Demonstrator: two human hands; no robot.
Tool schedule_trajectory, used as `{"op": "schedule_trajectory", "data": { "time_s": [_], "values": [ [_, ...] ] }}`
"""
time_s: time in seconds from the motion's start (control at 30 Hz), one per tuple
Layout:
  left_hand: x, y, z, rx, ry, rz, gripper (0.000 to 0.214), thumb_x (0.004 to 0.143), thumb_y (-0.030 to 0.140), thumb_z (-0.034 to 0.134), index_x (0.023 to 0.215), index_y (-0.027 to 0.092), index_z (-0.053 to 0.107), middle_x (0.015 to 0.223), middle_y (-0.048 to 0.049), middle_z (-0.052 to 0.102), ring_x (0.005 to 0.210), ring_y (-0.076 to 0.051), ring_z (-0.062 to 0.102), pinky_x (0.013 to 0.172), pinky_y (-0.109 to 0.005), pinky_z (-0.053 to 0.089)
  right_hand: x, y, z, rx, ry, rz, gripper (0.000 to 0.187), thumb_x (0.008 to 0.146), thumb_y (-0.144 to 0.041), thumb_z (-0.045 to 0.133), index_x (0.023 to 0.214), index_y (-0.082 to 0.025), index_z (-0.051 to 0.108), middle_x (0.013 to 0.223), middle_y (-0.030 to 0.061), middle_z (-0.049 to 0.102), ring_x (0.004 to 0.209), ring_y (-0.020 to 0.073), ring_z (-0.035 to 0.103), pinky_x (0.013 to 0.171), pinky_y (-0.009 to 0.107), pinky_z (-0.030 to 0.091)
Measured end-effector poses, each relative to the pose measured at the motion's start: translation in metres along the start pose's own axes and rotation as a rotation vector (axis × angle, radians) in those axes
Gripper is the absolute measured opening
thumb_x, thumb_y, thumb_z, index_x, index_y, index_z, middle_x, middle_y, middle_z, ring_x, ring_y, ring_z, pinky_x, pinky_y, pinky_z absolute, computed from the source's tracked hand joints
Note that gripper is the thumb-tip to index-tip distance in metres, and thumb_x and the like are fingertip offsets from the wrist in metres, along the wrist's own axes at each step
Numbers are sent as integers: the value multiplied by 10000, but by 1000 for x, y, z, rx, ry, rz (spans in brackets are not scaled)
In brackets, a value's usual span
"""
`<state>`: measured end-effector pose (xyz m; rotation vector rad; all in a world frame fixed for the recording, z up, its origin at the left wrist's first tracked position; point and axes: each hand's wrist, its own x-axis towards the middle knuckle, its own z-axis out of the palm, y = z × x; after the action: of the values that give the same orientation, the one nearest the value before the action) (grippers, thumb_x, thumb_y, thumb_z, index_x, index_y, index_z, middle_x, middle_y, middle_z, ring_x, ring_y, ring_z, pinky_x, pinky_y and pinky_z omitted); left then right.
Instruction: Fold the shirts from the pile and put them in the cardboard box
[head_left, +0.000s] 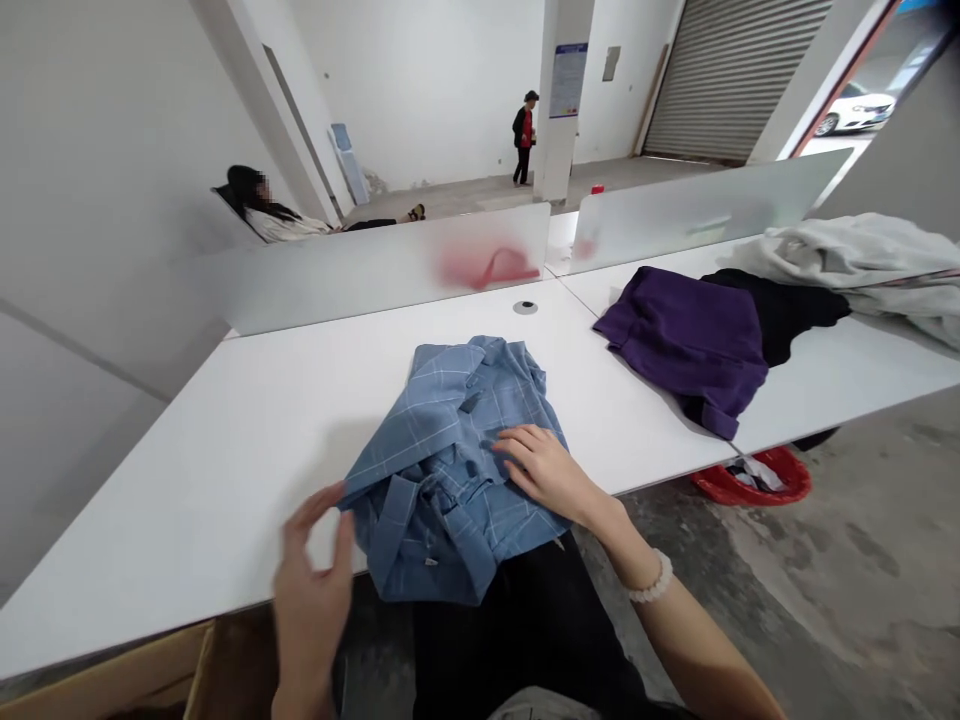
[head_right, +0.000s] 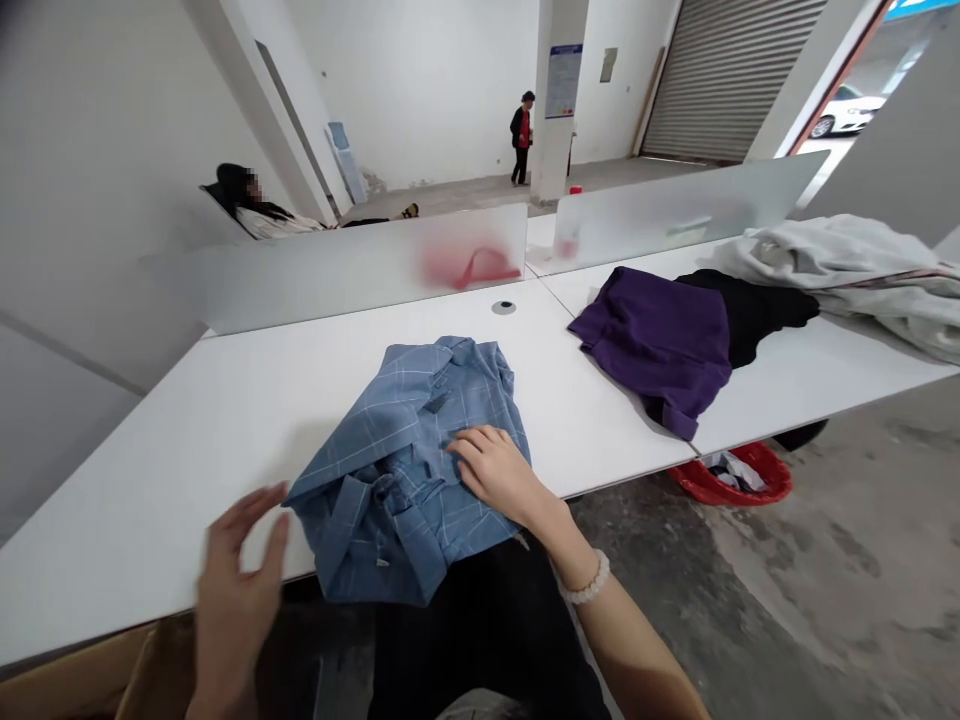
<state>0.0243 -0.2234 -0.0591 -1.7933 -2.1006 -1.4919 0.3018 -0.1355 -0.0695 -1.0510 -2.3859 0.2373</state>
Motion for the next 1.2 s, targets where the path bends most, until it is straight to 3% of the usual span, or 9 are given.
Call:
{"op": "schedule_trajectory", "data": {
  "time_s": [0.07,0.17,0.3,0.5,0.7,0.87,1.0,1.1,1.2],
  "values": [
    [7,9,22,82,-225,246,392,880,380,507,1250,251,520,1296,-72,589,1231,-272,520,1046,-475,408,-4,5,12,-42,-54,24,362,932,-321,503,1271,-196,518,1308,136,536,1216,262,462,959,451,422],
    [23,5,62,221,-346,447,334,910,351,442,1173,208,589,1327,-101,577,1272,-303,475,1035,-500,377,-10,13,23,-87,-113,71,376,906,-334,553,1257,-202,534,1312,142,529,1212,267,471,953,438,426],
    [52,-13,75,311,-310,191,286,915,316,395,905,203,657,938,-90,736,865,-254,671,760,-367,481,-12,24,22,-73,-50,219,151,904,-171,503,978,-186,634,972,85,647,935,216,579,818,351,461],
    [68,-22,17,110,-27,-228,248,861,427,464,888,233,616,737,-6,698,683,-179,640,659,-272,453,-8,43,9,203,239,451,164,856,-159,479,903,-178,636,908,57,690,842,200,624,763,304,448],
    [-8,-10,5,112,-487,-205,334,847,545,448,769,242,565,580,41,592,532,-152,554,565,-253,407,-12,52,10,276,222,538,235,848,-248,466,957,-173,660,926,68,710,824,215,642,753,306,437],
    [-59,-16,5,338,-720,-259,384,819,590,486,677,236,533,597,16,616,595,-186,612,552,-267,364,-13,51,9,281,214,528,257,848,-272,450,927,-165,670,897,72,707,767,202,627,720,292,433],
    [-82,-20,26,274,-860,-283,377,808,563,507,676,221,595,647,-46,677,646,-232,655,595,-302,410,-14,51,12,265,202,516,258,859,-292,428,867,-165,652,882,82,693,745,198,609,692,291,420],
    [-81,-19,39,-8,-812,-429,478,856,545,397,573,218,600,607,-72,676,631,-224,661,653,-318,459,-16,51,9,235,166,491,254,853,-321,430,768,-173,618,798,75,667,696,192,574,657,289,397],
    [-49,-16,25,-200,-503,-563,519,862,504,359,468,221,545,477,-44,599,514,-183,593,595,-303,466,-22,48,-3,187,267,557,256,842,-347,430,679,-191,551,658,34,592,606,165,502,604,282,355]
  ]
}}
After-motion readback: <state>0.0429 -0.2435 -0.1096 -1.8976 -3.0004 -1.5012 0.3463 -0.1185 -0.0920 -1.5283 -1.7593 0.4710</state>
